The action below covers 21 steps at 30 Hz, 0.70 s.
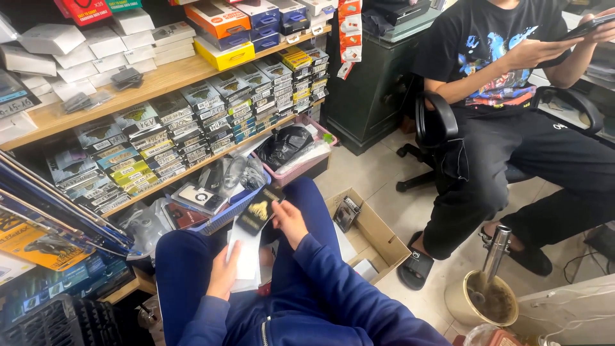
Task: A person sits in a storage area and prepares a small electronic part or accessory by removing it from its packaging.
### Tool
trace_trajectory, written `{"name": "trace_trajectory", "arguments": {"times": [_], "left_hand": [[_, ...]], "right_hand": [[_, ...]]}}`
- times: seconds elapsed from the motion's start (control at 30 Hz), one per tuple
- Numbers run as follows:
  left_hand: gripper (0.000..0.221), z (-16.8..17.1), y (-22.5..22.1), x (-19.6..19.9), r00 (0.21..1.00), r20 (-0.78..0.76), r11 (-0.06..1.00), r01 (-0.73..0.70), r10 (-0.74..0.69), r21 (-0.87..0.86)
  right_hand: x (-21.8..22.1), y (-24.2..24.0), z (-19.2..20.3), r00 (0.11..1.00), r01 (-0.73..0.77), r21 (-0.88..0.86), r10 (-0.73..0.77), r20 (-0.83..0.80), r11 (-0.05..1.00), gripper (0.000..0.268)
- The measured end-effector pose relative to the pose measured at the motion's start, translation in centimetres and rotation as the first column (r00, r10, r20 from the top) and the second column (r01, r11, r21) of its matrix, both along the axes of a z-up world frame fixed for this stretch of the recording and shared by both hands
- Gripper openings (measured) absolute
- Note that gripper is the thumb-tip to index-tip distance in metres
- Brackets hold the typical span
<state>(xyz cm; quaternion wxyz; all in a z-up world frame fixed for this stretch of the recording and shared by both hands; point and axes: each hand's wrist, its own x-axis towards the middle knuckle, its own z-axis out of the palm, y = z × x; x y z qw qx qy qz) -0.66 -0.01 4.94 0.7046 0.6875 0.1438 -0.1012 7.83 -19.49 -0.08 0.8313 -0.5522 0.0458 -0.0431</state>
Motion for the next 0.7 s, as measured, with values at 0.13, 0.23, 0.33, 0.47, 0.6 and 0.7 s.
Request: {"name": "trace_trajectory", "arguments": {"times": [0.13, 0.23, 0.33, 0.47, 0.6, 0.7], "left_hand": [[0.04, -0.1, 0.0, 0.0, 0.999, 0.014, 0.999, 0.035, -0.035, -0.029], [0.037, -0.1, -0.2, 0.2, 1.0, -0.001, 0.999, 0.015, -0.015, -0.043], [0.037, -1.0, -0.4, -0.1, 0.994, 0.098, 0.996, -0.046, 0.053, -0.075], [0.053, -0.6, -0.9, -0.8, 0.987, 0.14, 0.996, -0.075, 0.08, -0.04], [0.052, -1.0, -1.1, -0.6, 0.981, 0.164, 0.994, -0.102, 0.107, -0.036], [0.042, -4.4, -0.4, 0.3, 0.971, 0.23, 0.998, -0.061, 0.063, -0.017]], "right_hand": [[-1.2, 0.6, 1.4, 0.992, -0.112, -0.338, 0.127, 0.022, 0.935, 0.028], [-1.4, 0.5, 1.7, 0.986, -0.093, -0.276, 0.127, 0.106, 0.957, 0.019], [-2.1, 0.5, 2.2, 0.98, 0.099, -0.566, 0.018, 0.197, 0.818, 0.061], [-2.8, 0.9, 3.5, 0.978, -0.126, -0.661, 0.204, 0.043, 0.74, 0.052], [-5.6, 1.3, 7.8, 0.777, -0.469, -0.655, 0.629, 0.012, 0.592, 0.047], [-6.4, 1.8, 9.5, 0.682, -0.561, -0.673, 0.729, -0.047, 0.482, 0.052]]}}
